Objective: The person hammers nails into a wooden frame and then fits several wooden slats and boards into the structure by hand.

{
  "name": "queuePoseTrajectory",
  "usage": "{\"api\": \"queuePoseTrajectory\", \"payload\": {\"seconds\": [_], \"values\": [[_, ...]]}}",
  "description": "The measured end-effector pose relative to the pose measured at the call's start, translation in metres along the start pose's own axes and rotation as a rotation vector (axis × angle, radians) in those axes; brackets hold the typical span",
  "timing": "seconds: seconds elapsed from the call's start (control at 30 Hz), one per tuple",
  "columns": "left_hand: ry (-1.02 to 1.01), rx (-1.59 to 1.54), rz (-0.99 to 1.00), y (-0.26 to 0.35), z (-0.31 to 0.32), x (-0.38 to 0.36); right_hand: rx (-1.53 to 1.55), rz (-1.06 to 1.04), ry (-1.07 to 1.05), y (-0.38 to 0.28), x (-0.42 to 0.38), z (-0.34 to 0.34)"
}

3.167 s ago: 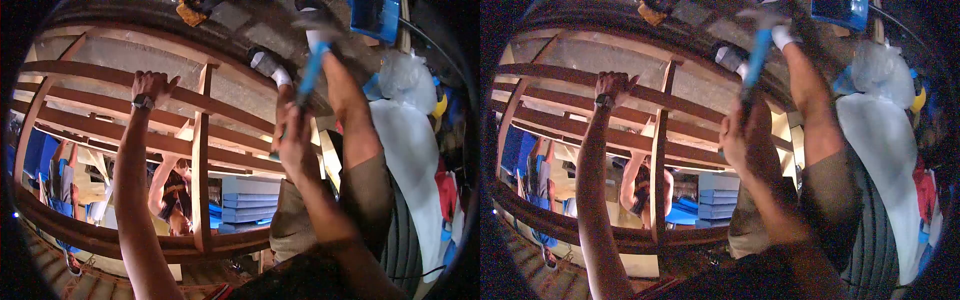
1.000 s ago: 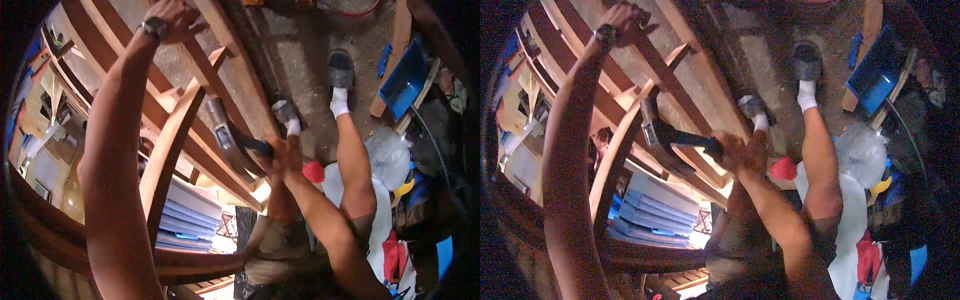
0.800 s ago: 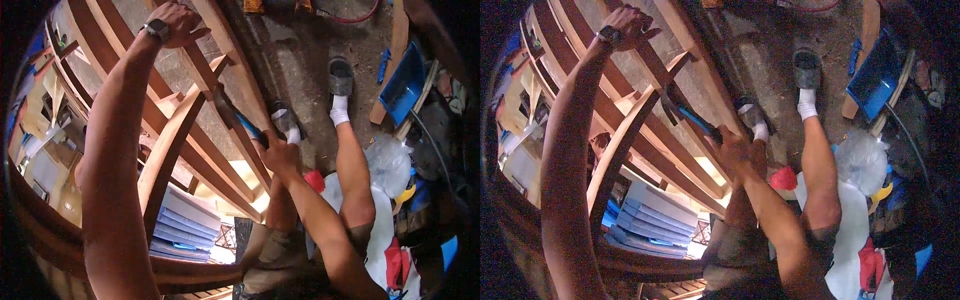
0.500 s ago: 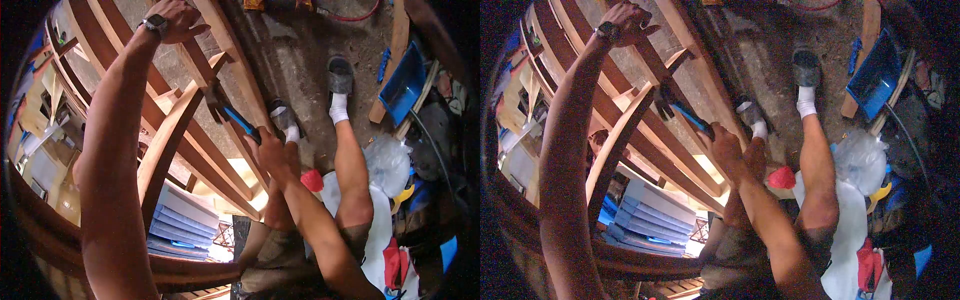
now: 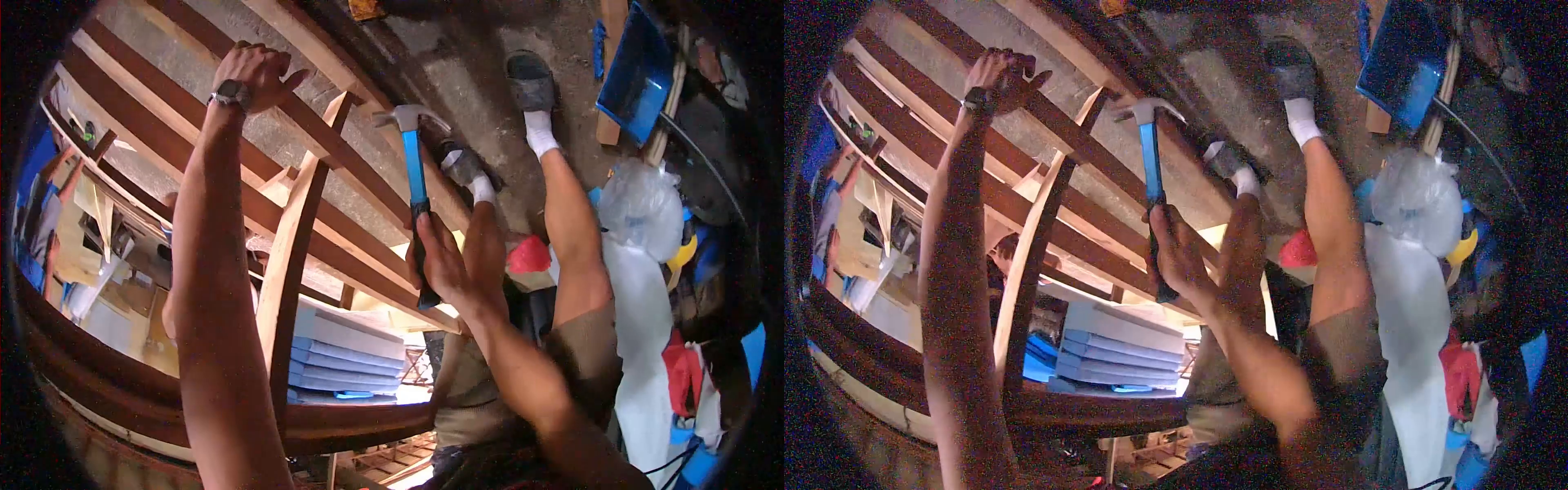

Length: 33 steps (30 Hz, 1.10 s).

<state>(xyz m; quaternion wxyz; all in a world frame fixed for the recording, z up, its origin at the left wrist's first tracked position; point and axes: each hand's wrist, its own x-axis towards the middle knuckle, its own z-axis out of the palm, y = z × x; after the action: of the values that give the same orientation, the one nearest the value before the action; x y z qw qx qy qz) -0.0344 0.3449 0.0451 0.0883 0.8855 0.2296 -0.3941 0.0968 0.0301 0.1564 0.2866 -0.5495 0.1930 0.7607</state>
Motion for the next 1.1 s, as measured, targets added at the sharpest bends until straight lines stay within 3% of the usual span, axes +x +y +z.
{"api": "queuePoseTrajectory", "payload": {"seconds": [0.2, 0.23, 0.3, 0.33, 0.4, 0.67, 0.7, 0.8, 0.83, 0.93, 1.0, 1.07, 1.1], "values": [[-0.04, -0.056, 0.001, -0.001, -0.001, 0.003, -0.238, 0.184, -0.123, -0.027, 0.001, 0.009], [-0.033, -0.053, -0.001, 0.001, -0.005, 0.0, -0.659, -0.273, 0.214, -0.039, -0.005, 0.009], [-0.019, -0.048, 0.011, 0.001, -0.009, 0.001, -0.735, -0.369, 0.381, -0.062, -0.006, -0.004], [-0.018, -0.046, 0.028, 0.0, -0.009, 0.002, -0.4, -0.003, 0.193, -0.069, -0.001, -0.016], [-0.03, -0.049, 0.047, -0.001, -0.006, 0.0, 0.149, -0.141, 0.336, -0.058, 0.017, -0.024], [0.0, -0.005, 0.09, -0.002, -0.002, 0.003, -0.204, 0.229, 0.024, -0.038, 0.012, -0.023], [-0.002, -0.004, 0.082, -0.003, -0.003, 0.003, -0.097, 0.058, 0.216, -0.059, 0.005, -0.014], [-0.049, -0.042, 0.068, -0.001, -0.005, 0.001, 0.309, -0.046, 0.423, -0.053, 0.017, -0.012], [-0.079, -0.077, 0.052, 0.0, -0.008, 0.002, -0.017, -0.105, 0.45, -0.072, 0.002, 0.005], [-0.072, -0.048, 0.05, -0.002, -0.011, 0.008, -0.58, -0.218, 0.416, -0.068, -0.008, 0.012], [-0.102, -0.041, 0.078, 0.002, -0.01, -0.001, -0.216, 0.266, 0.045, -0.012, 0.022, -0.035], [-0.114, -0.059, 0.053, 0.0, -0.013, 0.004, 0.172, 0.206, 0.224, -0.06, 0.012, -0.041], [-0.078, -0.081, 0.053, 0.0, -0.012, 0.005, 0.272, 0.05, 0.337, -0.063, 0.021, -0.041]]}}
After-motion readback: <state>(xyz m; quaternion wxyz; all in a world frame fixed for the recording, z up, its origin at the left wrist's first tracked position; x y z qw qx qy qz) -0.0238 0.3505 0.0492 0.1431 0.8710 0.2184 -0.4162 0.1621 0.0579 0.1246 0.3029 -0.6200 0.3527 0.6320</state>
